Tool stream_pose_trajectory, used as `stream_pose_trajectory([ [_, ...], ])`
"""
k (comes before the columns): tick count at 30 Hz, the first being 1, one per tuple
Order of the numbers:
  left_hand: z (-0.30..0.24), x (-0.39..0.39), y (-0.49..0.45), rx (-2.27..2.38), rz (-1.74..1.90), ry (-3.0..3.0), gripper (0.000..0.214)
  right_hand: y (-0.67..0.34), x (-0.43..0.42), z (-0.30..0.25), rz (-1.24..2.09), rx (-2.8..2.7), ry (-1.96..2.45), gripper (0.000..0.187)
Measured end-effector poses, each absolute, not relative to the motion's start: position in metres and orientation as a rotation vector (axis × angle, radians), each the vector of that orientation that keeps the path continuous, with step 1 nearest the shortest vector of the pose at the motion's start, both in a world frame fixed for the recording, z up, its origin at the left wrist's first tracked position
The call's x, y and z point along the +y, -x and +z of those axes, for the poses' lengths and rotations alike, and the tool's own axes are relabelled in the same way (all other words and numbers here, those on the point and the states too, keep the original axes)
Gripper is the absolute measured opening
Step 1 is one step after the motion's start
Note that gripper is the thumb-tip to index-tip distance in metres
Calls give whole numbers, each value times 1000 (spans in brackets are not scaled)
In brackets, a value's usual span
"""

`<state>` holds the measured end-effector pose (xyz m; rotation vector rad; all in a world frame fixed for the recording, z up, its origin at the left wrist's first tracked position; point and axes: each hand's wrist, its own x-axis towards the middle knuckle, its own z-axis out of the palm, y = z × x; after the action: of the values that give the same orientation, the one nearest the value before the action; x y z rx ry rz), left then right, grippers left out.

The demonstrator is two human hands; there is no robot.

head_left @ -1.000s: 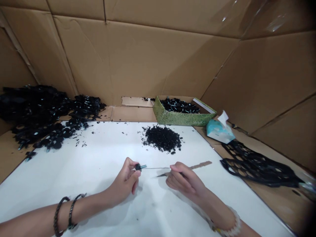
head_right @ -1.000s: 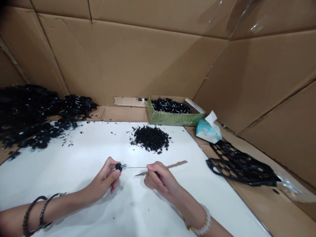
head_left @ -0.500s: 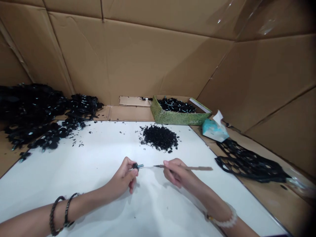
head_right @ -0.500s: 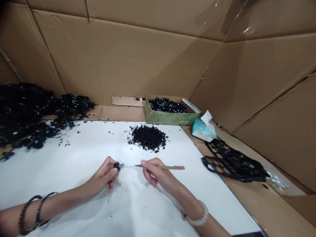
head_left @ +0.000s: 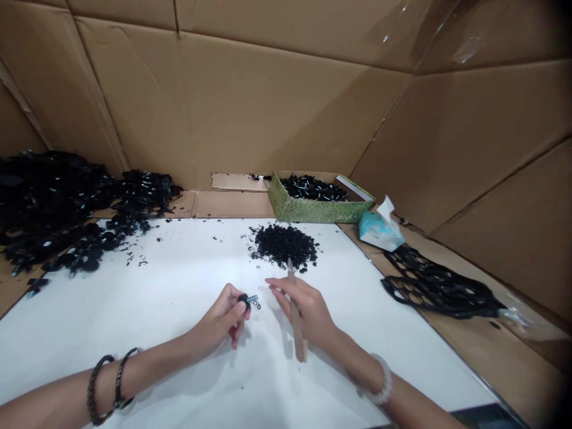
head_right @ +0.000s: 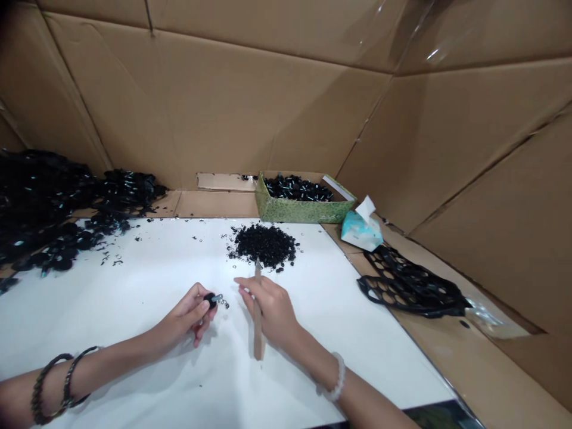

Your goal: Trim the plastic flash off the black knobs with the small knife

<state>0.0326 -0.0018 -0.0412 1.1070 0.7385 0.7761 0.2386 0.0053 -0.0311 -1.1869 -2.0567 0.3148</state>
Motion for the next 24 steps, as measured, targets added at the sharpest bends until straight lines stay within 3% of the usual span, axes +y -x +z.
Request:
stream_pose_trajectory([
  [8,-47,-2,-32,658,765,-1164,34,-214,-10,-32,614,-2067,1074,26],
  [17,-51,-5,-33,698,790,-1210,30,-204,-14,-32,936,-1738,1161,13],
  [24,-50,-9,-36,803,855,-1226,26,-206,-19,-24,769,-1887,1156,12],
])
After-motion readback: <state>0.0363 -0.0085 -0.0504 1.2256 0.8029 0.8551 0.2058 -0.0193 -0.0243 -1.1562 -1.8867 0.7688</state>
